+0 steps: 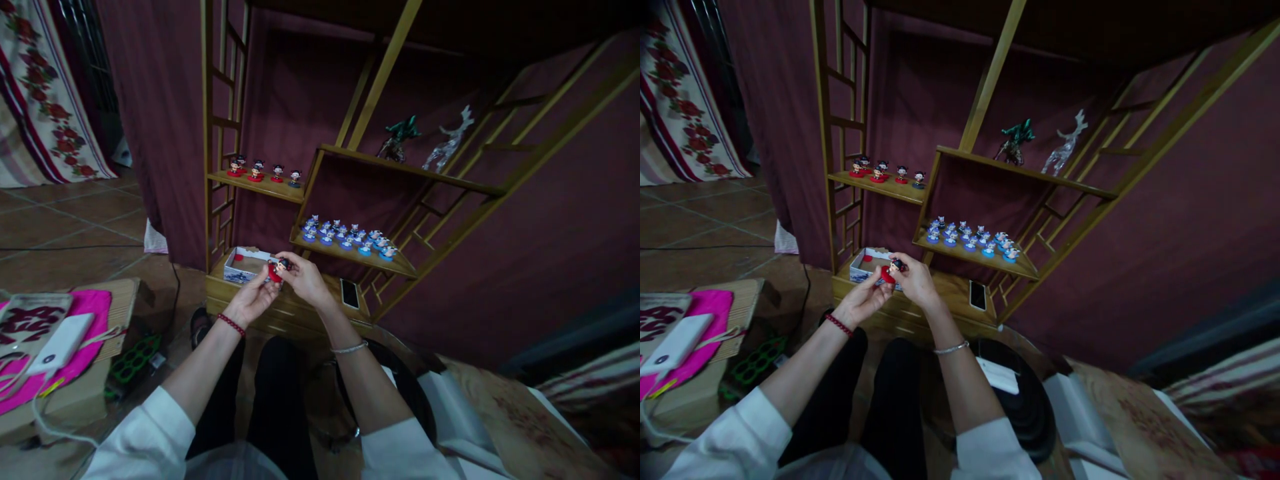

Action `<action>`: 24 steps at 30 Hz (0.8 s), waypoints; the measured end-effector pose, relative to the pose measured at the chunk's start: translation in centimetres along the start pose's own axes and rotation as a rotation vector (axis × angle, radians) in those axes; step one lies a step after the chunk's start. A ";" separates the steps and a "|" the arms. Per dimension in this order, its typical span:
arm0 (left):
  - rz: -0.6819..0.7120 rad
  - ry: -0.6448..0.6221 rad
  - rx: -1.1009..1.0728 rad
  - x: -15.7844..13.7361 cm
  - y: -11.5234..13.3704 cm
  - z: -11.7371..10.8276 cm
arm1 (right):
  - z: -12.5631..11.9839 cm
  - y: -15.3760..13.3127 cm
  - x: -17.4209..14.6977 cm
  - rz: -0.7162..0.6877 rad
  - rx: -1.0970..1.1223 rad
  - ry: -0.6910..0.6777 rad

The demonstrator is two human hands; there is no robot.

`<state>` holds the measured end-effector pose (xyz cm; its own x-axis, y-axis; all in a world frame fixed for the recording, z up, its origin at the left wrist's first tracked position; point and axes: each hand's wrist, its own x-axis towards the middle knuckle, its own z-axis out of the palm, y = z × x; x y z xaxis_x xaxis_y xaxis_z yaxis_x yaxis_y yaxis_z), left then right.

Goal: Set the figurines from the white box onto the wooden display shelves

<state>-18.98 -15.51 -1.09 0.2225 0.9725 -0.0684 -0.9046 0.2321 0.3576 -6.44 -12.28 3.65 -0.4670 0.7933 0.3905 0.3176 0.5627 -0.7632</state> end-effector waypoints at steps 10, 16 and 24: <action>0.010 0.070 -0.019 -0.5 0.9 -0.3 | 0.7 0.0 0.8 -0.069 -0.059 -0.050; 0.070 0.068 0.048 -0.6 0.3 -0.2 | 0.3 -0.3 0.1 -0.002 0.000 -0.007; 0.095 0.007 0.055 -1.6 1.4 -0.6 | 0.7 -0.7 0.7 0.024 0.285 -0.094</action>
<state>-20.79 -16.76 -1.03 0.1342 0.9902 -0.0387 -0.9001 0.1382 0.4132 -7.52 -12.29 4.07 -0.5410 0.7732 0.3309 0.0916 0.4453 -0.8907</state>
